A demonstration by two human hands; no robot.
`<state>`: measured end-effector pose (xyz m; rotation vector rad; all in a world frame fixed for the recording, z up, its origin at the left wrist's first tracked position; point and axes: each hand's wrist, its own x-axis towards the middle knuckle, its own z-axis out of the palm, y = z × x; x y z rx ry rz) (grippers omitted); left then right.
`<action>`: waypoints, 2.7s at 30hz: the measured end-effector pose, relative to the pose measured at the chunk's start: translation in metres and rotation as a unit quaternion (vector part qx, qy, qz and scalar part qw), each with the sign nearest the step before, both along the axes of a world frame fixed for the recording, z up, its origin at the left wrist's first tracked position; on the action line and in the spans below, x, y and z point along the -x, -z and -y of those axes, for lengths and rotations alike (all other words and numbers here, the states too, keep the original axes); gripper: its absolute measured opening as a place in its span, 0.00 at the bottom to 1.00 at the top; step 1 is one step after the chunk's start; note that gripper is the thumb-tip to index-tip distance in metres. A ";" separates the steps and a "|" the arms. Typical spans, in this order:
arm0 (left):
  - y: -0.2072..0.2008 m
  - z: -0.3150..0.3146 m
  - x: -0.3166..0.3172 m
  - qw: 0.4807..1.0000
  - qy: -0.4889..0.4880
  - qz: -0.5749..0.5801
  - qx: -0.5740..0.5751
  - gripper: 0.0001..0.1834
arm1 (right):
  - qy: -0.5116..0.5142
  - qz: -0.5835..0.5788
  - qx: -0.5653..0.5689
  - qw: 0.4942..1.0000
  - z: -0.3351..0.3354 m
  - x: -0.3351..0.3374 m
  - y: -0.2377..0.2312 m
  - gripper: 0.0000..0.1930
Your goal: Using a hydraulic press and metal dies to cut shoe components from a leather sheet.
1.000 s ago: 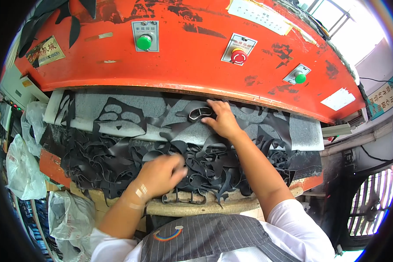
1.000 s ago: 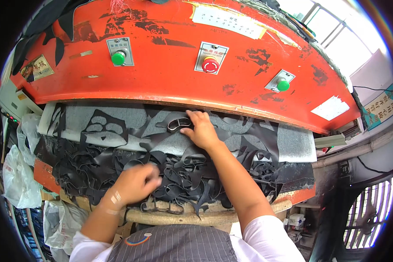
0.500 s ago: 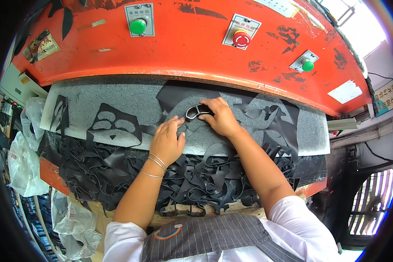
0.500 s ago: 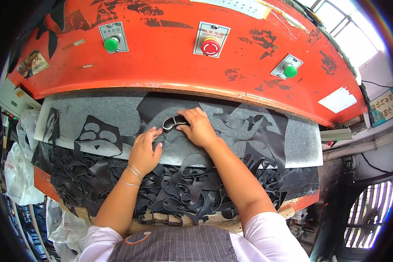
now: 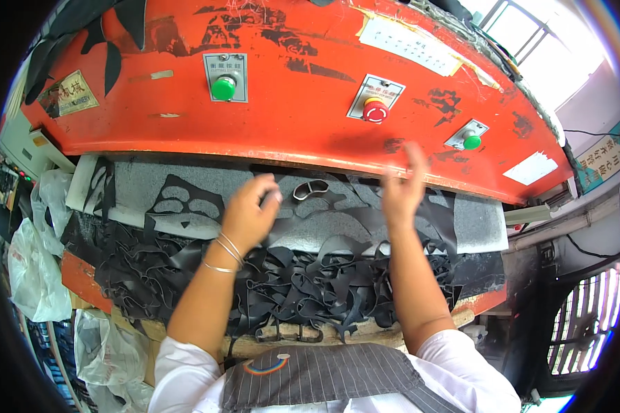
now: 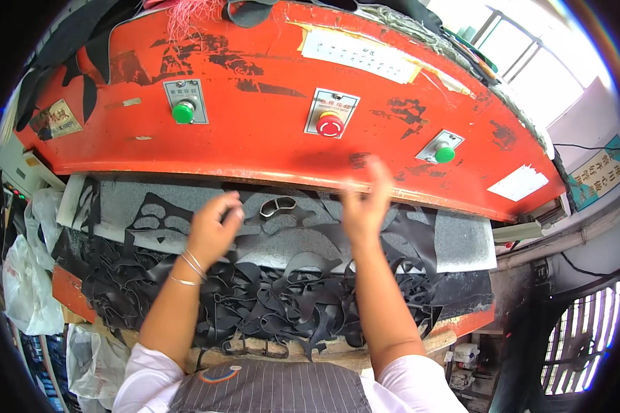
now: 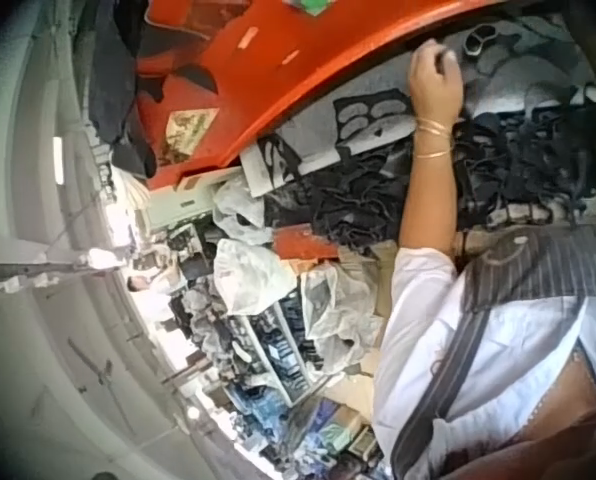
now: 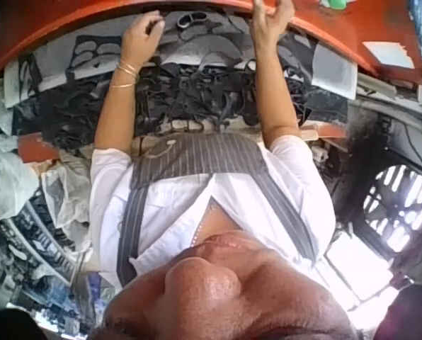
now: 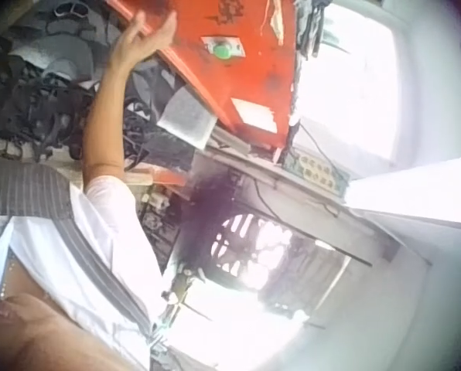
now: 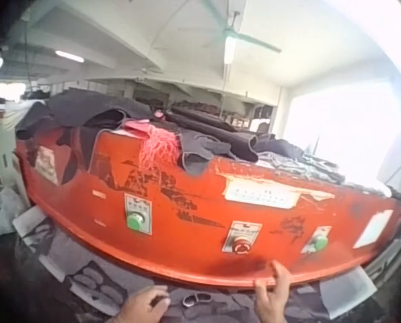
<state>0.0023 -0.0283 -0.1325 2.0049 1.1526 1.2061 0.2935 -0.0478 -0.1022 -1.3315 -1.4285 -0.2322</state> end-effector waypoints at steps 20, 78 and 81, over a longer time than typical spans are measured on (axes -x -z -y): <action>-0.032 0.243 0.061 0.977 0.100 -0.146 0.119 0.08 | -0.010 0.062 0.102 0.993 0.151 -0.003 -0.027 0.25; -0.018 0.192 -0.024 0.981 0.037 -0.114 0.151 0.16 | 0.195 -0.077 0.394 0.895 0.056 -0.210 0.027 0.25; -0.019 0.191 -0.026 0.981 0.024 -0.107 0.161 0.15 | 0.125 -0.013 0.366 0.922 0.064 -0.209 0.039 0.32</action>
